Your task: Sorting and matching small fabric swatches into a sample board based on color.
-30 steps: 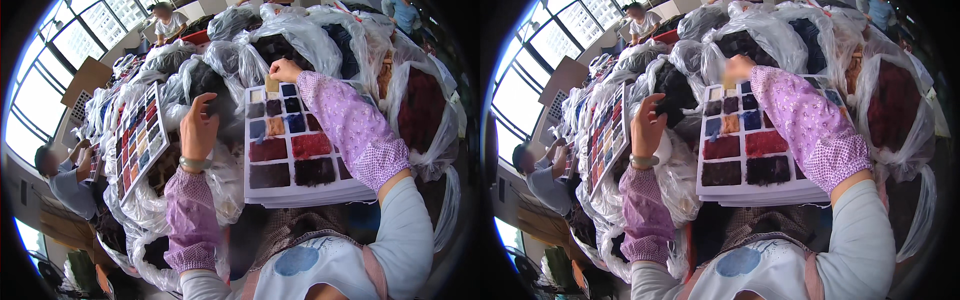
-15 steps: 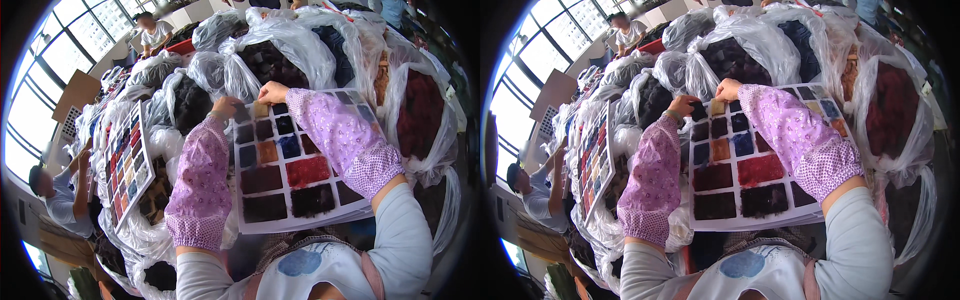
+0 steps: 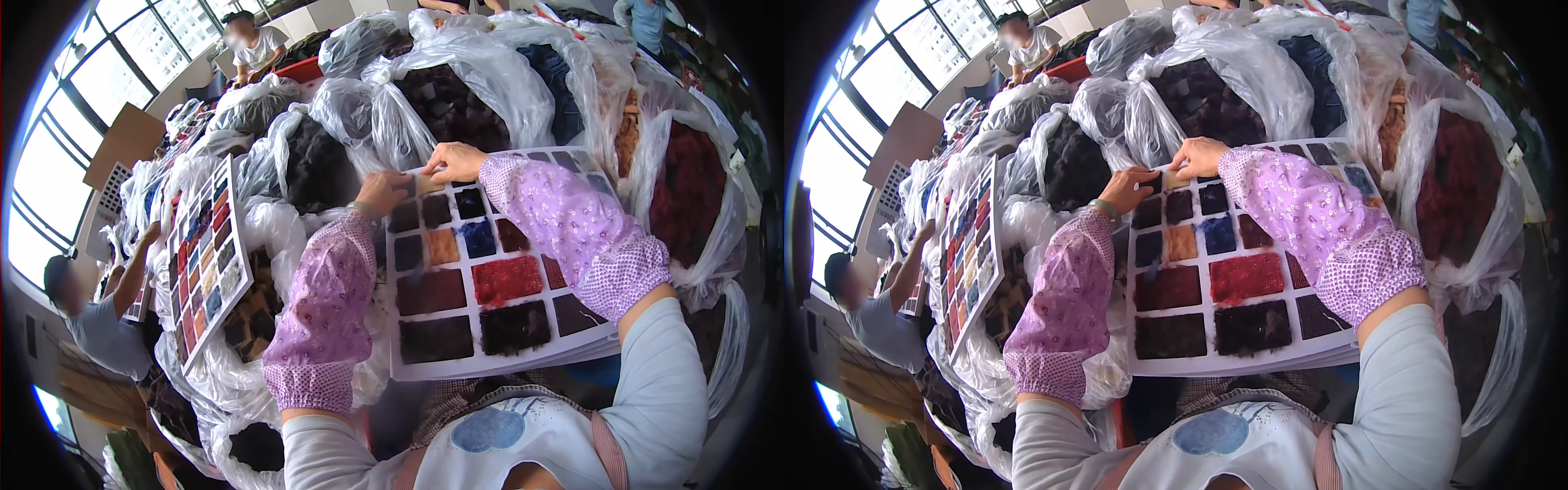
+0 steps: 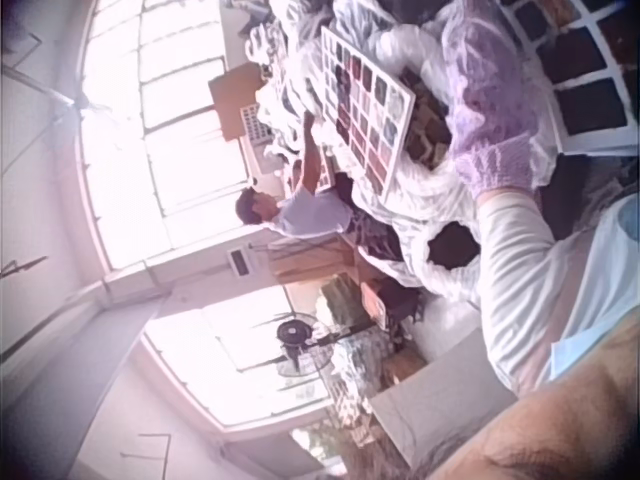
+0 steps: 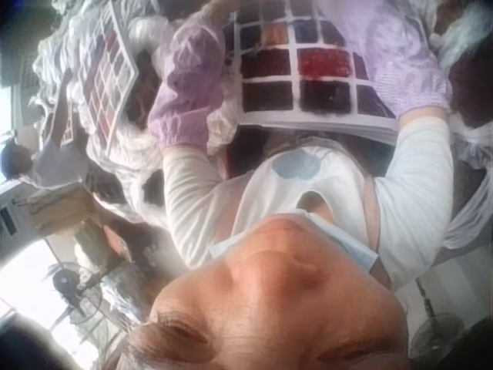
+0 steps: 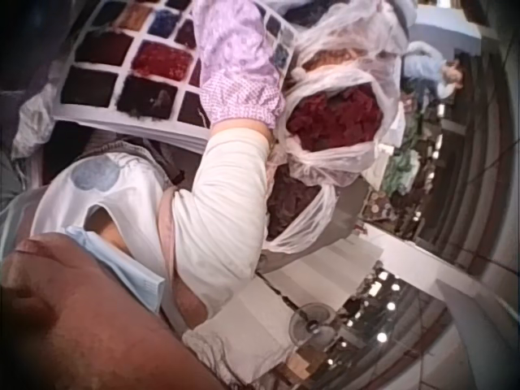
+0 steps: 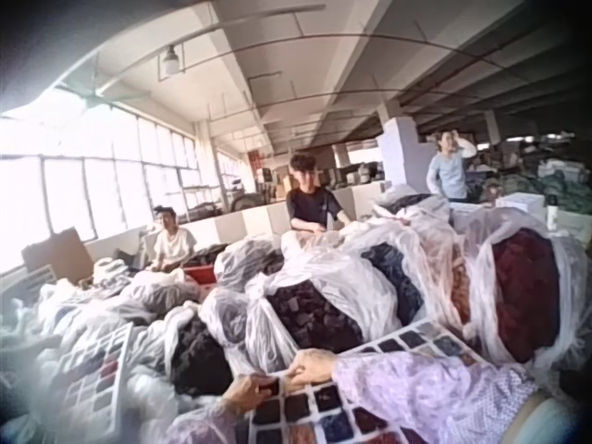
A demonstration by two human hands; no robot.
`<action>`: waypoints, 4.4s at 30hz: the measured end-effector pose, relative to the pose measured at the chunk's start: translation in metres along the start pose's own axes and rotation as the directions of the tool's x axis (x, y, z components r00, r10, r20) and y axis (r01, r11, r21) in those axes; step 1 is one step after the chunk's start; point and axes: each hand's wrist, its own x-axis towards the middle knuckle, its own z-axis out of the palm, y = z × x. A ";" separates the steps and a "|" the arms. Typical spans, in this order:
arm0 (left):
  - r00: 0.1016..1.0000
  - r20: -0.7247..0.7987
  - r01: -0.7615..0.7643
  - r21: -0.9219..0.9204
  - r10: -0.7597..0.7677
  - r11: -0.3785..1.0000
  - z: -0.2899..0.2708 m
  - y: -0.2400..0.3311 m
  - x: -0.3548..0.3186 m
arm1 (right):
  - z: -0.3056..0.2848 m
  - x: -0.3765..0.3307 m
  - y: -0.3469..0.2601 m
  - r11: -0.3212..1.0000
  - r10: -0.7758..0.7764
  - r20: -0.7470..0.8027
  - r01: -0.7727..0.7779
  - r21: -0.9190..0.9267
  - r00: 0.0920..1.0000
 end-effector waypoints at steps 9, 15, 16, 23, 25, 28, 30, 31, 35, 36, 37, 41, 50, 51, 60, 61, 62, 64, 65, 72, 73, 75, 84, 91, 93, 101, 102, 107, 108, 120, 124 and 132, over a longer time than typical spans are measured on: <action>0.889 0.270 0.365 0.070 -0.370 0.928 -0.003 0.022 -0.011 | 0.000 -0.005 -0.041 0.940 0.089 -0.048 -0.100 -0.325 0.995; 0.963 -0.159 0.121 -0.469 -0.218 0.875 -0.089 0.113 -0.127 | 0.013 0.043 -0.145 0.877 0.137 -0.026 -0.109 0.467 0.990; 0.950 -0.129 0.171 -0.548 -0.285 0.819 -0.098 0.124 -0.151 | 0.029 0.050 -0.169 0.776 0.111 0.122 -0.163 0.609 0.986; 0.343 -0.256 -0.012 -0.963 -0.904 0.268 -0.124 0.149 -0.295 | 0.138 0.072 -0.326 0.074 0.140 0.273 -0.285 0.956 0.952; 0.320 -0.180 -0.326 -0.943 -0.930 0.070 -0.114 0.130 -0.353 | 0.165 0.107 -0.347 0.150 0.396 0.139 -0.214 0.965 0.907; 0.457 0.036 -0.743 -0.535 -0.889 -0.403 -0.115 0.097 -0.453 | 0.123 0.068 -0.382 0.050 0.437 0.167 -0.210 0.976 0.884; 0.415 0.036 -0.819 -0.420 -0.909 -0.391 -0.124 0.107 -0.451 | 0.092 0.058 -0.355 -0.023 0.299 0.100 -0.097 0.995 0.949; 0.440 0.044 -0.811 -0.409 -0.897 -0.419 -0.122 0.109 -0.440 | 0.062 0.042 -0.330 0.015 0.243 0.120 -0.128 0.992 0.963; 0.570 0.003 -0.723 -0.474 -0.821 -0.503 -0.127 0.124 -0.379 | -0.040 -0.029 -0.249 0.077 0.231 0.138 -0.160 0.984 0.963; 0.586 0.073 -0.680 -0.498 -0.807 -0.538 -0.127 0.128 -0.364 | -0.059 -0.052 -0.236 0.121 0.254 0.086 -0.120 0.985 0.963; 0.734 0.004 -0.524 -0.633 -0.679 -0.570 -0.120 0.116 -0.358 | -0.075 -0.071 -0.215 0.178 0.245 0.046 -0.091 0.980 0.968; 0.813 -0.005 -0.336 -0.822 -0.582 -0.461 -0.094 0.082 -0.305 | -0.115 -0.142 -0.160 0.302 0.268 -0.140 0.055 0.952 0.953; 0.679 -0.221 -0.527 -0.811 -0.701 -0.255 -0.024 0.288 -0.152 | -0.096 -0.210 -0.028 0.077 0.554 -0.090 0.057 0.995 0.828; 0.685 -0.189 -0.510 -0.813 -0.703 -0.279 -0.015 0.303 -0.141 | -0.098 -0.215 -0.006 0.136 0.584 -0.158 0.096 0.986 0.796; 0.914 0.351 0.268 -0.899 -0.203 -0.348 0.017 0.345 -0.158 | -0.111 -0.252 0.127 0.239 0.494 -0.018 -0.116 0.964 0.869; 0.926 0.371 0.348 -0.909 -0.067 -0.227 0.001 0.341 -0.178 | -0.110 -0.260 0.129 0.293 0.491 0.023 -0.189 0.937 0.871; 0.910 0.409 0.413 -0.907 0.062 -0.086 -0.019 0.334 -0.200 | -0.108 -0.259 0.131 0.342 0.487 0.059 -0.253 0.905 0.871; 0.975 -0.029 -0.138 -0.856 0.220 0.498 -0.046 0.296 -0.232 | -0.111 -0.266 0.148 0.453 0.555 0.018 -0.321 0.832 0.832; 0.981 0.192 0.171 -0.773 -0.032 0.611 -0.080 0.280 -0.237 | -0.114 -0.287 0.162 0.529 0.645 -0.034 -0.413 0.742 0.764; 0.689 -0.461 0.519 -0.226 -0.560 0.824 -0.118 0.032 -0.296 | -0.160 -0.386 0.114 0.596 0.746 -0.557 -0.738 0.316 0.364; 0.734 -0.436 0.475 -0.220 -0.521 0.852 -0.125 0.021 -0.296 | -0.157 -0.412 0.130 0.609 0.638 -0.689 -0.773 0.178 0.344; 0.856 -0.400 0.282 -0.170 -0.327 0.944 -0.143 0.020 -0.268 | -0.158 -0.462 0.084 0.683 0.555 -0.782 -0.693 0.232 0.284; 0.927 0.066 -0.346 -0.237 0.370 0.908 -0.107 0.311 0.046 | -0.026 -0.740 -0.041 0.200 0.724 -0.660 -0.854 0.481 -0.202; 0.717 0.326 -0.676 0.109 0.616 0.729 0.092 0.491 0.165 | 0.004 -0.721 -0.051 0.000 0.742 -0.670 -1.000 0.009 -0.006; 0.693 0.351 -0.696 0.100 0.630 0.711 0.147 0.509 0.177 | -0.003 -0.717 -0.042 0.001 0.721 -0.691 -0.997 0.080 -0.055; 0.739 0.370 -0.644 0.145 0.563 0.751 0.284 0.556 0.194 | -0.016 -0.709 -0.032 0.146 0.430 -0.902 -0.984 0.100 -0.028; 0.740 0.319 -0.651 0.119 0.592 0.749 0.266 0.561 0.188 | -0.021 -0.709 -0.037 0.161 0.386 -0.922 -0.982 0.094 -0.025; 0.785 0.243 -0.600 0.071 0.569 0.797 0.262 0.530 0.189 | -0.030 -0.708 -0.030 0.277 0.475 -0.880 -0.952 0.133 0.015; 0.788 0.236 -0.595 0.051 0.569 0.802 0.256 0.524 0.189 | -0.031 -0.710 -0.029 0.300 0.446 -0.893 -0.950 0.084 0.062; 0.882 -0.151 -0.460 -0.079 0.446 0.884 0.122 0.478 0.213 | -0.028 -0.748 -0.017 -0.027 0.548 -0.834 -0.996 -0.088 0.059; 0.923 -0.243 -0.313 -0.019 0.299 0.950 -0.003 0.359 0.151 | -0.039 -0.715 -0.019 -0.109 0.597 -0.802 -0.992 -0.057 -0.019; 0.928 0.053 0.337 -0.544 -0.369 0.768 -0.085 0.144 -0.031 | -0.072 -0.694 -0.010 -0.003 0.408 -0.908 -0.994 -0.106 0.095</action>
